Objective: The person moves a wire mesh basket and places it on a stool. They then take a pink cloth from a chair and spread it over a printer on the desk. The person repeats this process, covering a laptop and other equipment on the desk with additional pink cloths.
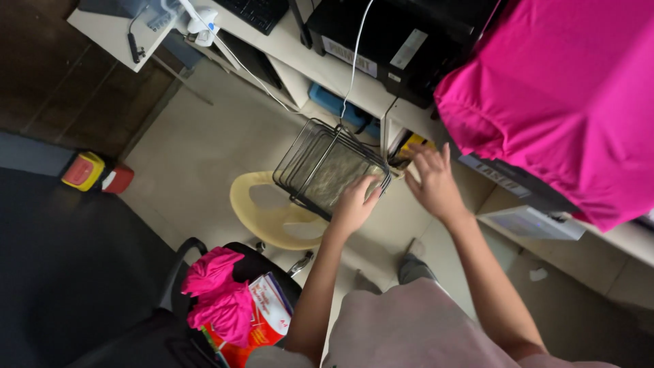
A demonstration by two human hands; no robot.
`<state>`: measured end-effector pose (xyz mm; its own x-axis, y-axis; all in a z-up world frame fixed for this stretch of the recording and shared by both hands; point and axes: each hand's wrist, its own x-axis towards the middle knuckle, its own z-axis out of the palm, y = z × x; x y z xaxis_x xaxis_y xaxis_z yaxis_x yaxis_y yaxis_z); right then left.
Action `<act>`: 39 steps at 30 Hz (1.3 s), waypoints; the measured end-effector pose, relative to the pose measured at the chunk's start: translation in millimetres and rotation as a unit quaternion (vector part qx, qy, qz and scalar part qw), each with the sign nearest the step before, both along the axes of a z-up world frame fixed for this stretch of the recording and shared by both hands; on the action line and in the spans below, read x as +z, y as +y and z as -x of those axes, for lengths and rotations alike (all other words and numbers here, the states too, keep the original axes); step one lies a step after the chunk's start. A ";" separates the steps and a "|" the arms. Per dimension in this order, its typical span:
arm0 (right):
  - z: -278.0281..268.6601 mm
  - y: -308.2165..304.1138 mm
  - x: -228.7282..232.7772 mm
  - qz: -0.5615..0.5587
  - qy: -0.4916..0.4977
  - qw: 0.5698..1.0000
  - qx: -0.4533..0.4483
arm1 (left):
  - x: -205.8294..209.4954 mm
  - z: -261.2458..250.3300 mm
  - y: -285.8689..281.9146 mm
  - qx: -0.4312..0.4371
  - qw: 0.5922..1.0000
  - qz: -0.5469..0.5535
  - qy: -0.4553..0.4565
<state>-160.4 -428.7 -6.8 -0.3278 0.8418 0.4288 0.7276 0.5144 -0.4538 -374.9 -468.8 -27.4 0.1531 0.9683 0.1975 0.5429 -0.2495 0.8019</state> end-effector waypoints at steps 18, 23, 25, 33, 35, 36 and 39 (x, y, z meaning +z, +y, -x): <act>-129.4 230.9 30.5 -0.038 -0.104 0.993 -0.029 | -15.6 -92.7 202.1 -0.089 0.992 -0.083 -0.030; -136.0 289.4 15.1 0.056 -0.277 0.959 -0.012 | -45.1 -141.4 258.6 -0.063 0.990 -0.126 0.015; -138.9 300.1 16.7 0.087 -0.321 0.943 0.004 | -46.7 -154.7 262.0 -0.057 0.993 -0.103 0.026; -150.1 353.9 -12.4 0.178 -0.394 0.897 0.093 | -54.0 -165.3 273.5 0.004 0.993 0.111 -0.029; -148.7 351.1 -8.3 0.190 -0.385 0.897 0.106 | -55.1 -164.2 278.2 0.009 0.994 0.101 -0.026; -148.0 349.5 -5.7 0.200 -0.375 0.898 0.113 | -55.4 -163.5 280.5 0.010 0.996 0.089 -0.023; -149.1 355.4 -9.7 0.192 -0.373 0.900 0.119 | -104.5 -160.9 310.6 0.012 0.993 0.106 0.059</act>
<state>-11.3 -73.3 -16.5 -0.5942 0.7488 -0.2937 0.7935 0.6054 -0.0617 -214.0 -158.2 -131.9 0.1390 0.9899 -0.0294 0.6399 -0.0671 0.7655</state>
